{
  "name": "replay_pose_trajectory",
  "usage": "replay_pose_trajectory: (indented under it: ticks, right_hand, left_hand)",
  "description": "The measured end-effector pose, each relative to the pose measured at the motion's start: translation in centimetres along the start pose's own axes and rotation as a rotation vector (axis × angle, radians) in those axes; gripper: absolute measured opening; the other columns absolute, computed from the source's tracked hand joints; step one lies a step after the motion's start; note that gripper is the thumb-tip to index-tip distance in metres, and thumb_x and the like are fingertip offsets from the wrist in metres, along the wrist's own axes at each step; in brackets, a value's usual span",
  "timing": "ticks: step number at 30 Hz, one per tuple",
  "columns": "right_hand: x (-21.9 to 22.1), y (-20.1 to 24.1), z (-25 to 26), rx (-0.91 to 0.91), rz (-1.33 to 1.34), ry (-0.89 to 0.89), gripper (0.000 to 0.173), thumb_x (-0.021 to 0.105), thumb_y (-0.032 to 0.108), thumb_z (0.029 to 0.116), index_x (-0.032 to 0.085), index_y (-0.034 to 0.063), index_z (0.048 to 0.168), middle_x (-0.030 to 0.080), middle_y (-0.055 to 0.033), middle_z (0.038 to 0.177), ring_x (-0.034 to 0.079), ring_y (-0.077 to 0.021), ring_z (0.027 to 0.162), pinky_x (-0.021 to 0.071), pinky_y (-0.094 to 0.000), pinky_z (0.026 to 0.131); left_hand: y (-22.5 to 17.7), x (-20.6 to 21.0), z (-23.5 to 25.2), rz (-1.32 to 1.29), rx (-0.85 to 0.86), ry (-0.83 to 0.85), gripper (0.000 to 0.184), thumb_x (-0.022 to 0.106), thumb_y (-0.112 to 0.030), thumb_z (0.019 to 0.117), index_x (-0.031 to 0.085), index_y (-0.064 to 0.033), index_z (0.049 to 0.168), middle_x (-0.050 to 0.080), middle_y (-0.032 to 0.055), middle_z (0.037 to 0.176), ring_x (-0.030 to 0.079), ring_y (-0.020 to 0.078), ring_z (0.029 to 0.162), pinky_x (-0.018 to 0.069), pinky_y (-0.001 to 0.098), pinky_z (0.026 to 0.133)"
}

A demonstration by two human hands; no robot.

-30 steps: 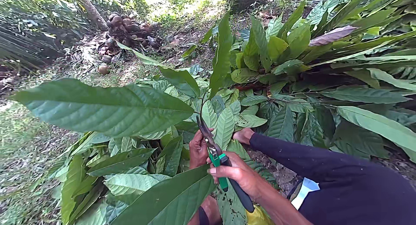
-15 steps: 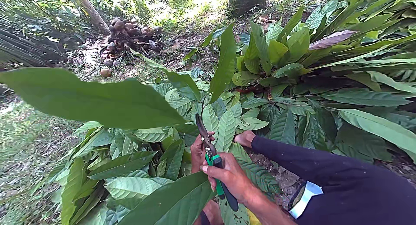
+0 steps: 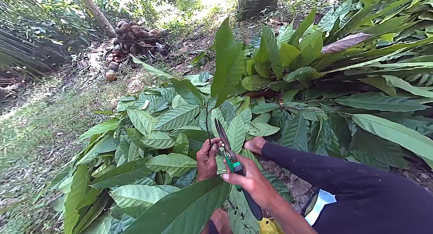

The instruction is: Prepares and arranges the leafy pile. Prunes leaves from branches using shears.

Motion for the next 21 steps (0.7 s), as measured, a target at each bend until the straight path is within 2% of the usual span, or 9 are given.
replay_pose_trajectory:
  ticks: [3,7,10,15,17,19,21]
  right_hand:
    - [-0.2,0.5,1.1,0.006,0.020,-0.002,0.040,0.071,0.029,0.0799,0.063,0.0063,0.111,0.062,0.0029,0.082,0.062,-0.0061,0.070,0.0535,-0.0245,0.067]
    - [-0.1,1.2,1.8,-0.013,0.014,0.012,0.038,0.071,0.028,0.0797,0.063,0.0067,0.110,0.062,0.0032,0.082,0.061,-0.0065,0.069,0.0530,-0.0254,0.067]
    - [0.0,1.3,2.0,-0.032,0.030,0.003,0.031,0.072,0.023,0.0802,0.064,0.0066,0.106,0.063,0.0038,0.076,0.061,-0.0058,0.063,0.0523,-0.0236,0.061]
    - [-0.2,1.2,2.1,-0.032,0.056,-0.101,0.018,0.074,0.017,0.0801,0.067,0.0073,0.094,0.062,0.0046,0.065,0.056,-0.0046,0.049,0.0504,-0.0213,0.050]
    - [-0.4,0.8,2.2,-0.068,-0.008,-0.176,0.025,0.075,0.021,0.0796,0.067,0.0067,0.098,0.063,0.0050,0.068,0.057,-0.0030,0.053,0.0505,-0.0204,0.052]
    - [-0.8,1.1,2.2,-0.113,-0.147,-0.201,0.041,0.074,0.027,0.0795,0.064,0.0046,0.113,0.061,0.0049,0.080,0.058,-0.0017,0.066,0.0495,-0.0202,0.062]
    - [-1.2,2.0,2.2,-0.144,-0.277,-0.219,0.053,0.075,0.031,0.0779,0.062,0.0019,0.120,0.062,0.0017,0.087,0.058,-0.0026,0.072,0.0491,-0.0206,0.067]
  left_hand:
    - [-0.5,0.3,-0.1,0.008,-0.005,-0.011,0.023,0.048,-0.003,0.1022,0.068,0.0063,0.108,0.069,-0.0054,0.092,0.060,-0.0044,0.078,0.0515,0.0142,0.072]
    - [-0.6,0.5,-0.1,-0.026,-0.011,-0.005,0.022,0.050,-0.003,0.1016,0.068,0.0076,0.107,0.070,-0.0035,0.097,0.064,-0.0030,0.085,0.0546,0.0157,0.079]
    - [-0.1,0.4,-0.3,-0.053,-0.018,0.001,0.023,0.052,-0.006,0.1024,0.069,0.0083,0.109,0.071,-0.0012,0.099,0.066,-0.0004,0.087,0.0560,0.0182,0.083]
    - [0.0,0.4,-0.2,-0.029,-0.008,0.000,0.023,0.052,-0.010,0.1034,0.070,0.0041,0.109,0.070,-0.0046,0.095,0.064,-0.0025,0.083,0.0540,0.0158,0.076]
    - [0.4,0.2,-0.2,-0.019,0.009,0.012,0.025,0.051,-0.013,0.1043,0.070,0.0026,0.110,0.069,-0.0048,0.093,0.060,-0.0030,0.079,0.0520,0.0152,0.072]
    - [0.7,0.1,-0.2,-0.022,0.011,0.016,0.026,0.051,-0.015,0.1049,0.070,0.0019,0.110,0.069,-0.0048,0.093,0.058,-0.0034,0.076,0.0502,0.0152,0.069]
    - [0.6,0.2,-0.3,-0.013,0.011,0.011,0.026,0.051,-0.015,0.1049,0.071,0.0010,0.110,0.069,-0.0055,0.093,0.059,-0.0039,0.077,0.0510,0.0147,0.071]
Point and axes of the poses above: each hand's wrist, its own z-axis towards the middle knuckle, its own x-axis out of the palm, y = z × x, the point moved 1 cm from there along z, towards the middle knuckle
